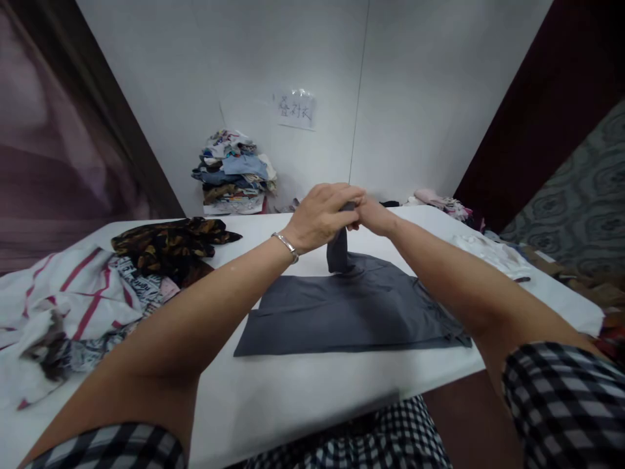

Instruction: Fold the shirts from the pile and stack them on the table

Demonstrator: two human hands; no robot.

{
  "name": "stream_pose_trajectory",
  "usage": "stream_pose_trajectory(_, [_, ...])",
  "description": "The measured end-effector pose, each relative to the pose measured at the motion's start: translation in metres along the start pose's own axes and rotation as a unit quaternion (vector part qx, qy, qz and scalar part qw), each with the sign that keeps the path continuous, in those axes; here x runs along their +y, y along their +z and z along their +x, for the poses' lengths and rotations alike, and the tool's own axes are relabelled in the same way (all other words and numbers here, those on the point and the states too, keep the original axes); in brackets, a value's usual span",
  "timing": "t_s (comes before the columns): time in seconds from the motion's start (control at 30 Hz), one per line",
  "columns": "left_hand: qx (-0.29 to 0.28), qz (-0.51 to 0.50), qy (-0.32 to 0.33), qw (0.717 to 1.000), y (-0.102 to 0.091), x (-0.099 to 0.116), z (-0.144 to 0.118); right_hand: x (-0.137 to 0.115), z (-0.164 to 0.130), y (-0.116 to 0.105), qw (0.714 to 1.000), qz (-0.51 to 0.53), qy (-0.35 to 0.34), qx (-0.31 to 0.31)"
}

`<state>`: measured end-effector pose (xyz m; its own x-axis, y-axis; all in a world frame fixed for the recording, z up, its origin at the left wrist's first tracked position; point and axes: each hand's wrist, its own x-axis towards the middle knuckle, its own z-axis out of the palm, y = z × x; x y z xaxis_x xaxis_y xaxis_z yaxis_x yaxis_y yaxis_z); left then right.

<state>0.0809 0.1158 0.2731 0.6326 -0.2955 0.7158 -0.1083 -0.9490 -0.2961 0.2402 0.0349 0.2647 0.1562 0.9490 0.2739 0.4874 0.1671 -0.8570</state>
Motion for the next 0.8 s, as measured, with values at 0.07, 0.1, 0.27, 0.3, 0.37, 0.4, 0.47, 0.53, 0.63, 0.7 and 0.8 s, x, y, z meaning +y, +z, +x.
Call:
stream_pose_trajectory(0.07, [0.020,-0.017,-0.089,0.996,0.005,-0.007,-0.019,-0.006,0.011,-0.011,0.998,0.036,0.029,0.045])
stream_pose_trajectory(0.1, [0.017,-0.028,-0.142,0.989,0.010,-0.013,-0.033,-0.007,0.016,-0.019,0.994,0.054,0.042,0.084])
stream_pose_trajectory(0.27, [-0.221,-0.090,-0.338,0.910,0.054,-0.032,-0.133,-0.012,0.040,-0.076,0.959,0.106,0.051,0.259])
stream_pose_trajectory(0.3, [-0.285,-0.093,-0.362,0.883,0.063,-0.031,-0.152,-0.015,0.044,-0.086,0.954,0.109,0.054,0.274])
stream_pose_trajectory(0.37, [-0.374,-0.087,-0.395,0.834,0.078,-0.025,-0.180,-0.023,0.048,-0.104,0.945,0.111,0.058,0.301])
stream_pose_trajectory(0.4, [-0.397,-0.081,-0.406,0.819,0.084,-0.021,-0.189,-0.027,0.048,-0.111,0.941,0.114,0.057,0.313])
stream_pose_trajectory(0.47, [-0.412,-0.071,-0.414,0.809,0.093,-0.016,-0.198,-0.035,0.046,-0.123,0.930,0.128,0.044,0.341])
stream_pose_trajectory(0.53, [-0.412,-0.062,-0.414,0.809,0.098,-0.013,-0.198,-0.040,0.040,-0.134,0.918,0.145,0.039,0.366])
stream_pose_trajectory(0.63, [-0.403,-0.045,-0.410,0.817,0.098,-0.012,-0.191,-0.044,0.027,-0.147,0.903,0.151,0.042,0.401])
stream_pose_trajectory(0.7, [-0.388,-0.035,-0.402,0.829,0.095,-0.010,-0.189,-0.046,0.015,-0.155,0.890,0.154,0.033,0.428])
stream_pose_trajectory(0.8, [-0.369,-0.032,-0.384,0.846,0.086,-0.004,-0.190,-0.047,-0.009,-0.168,0.871,0.168,0.008,0.462])
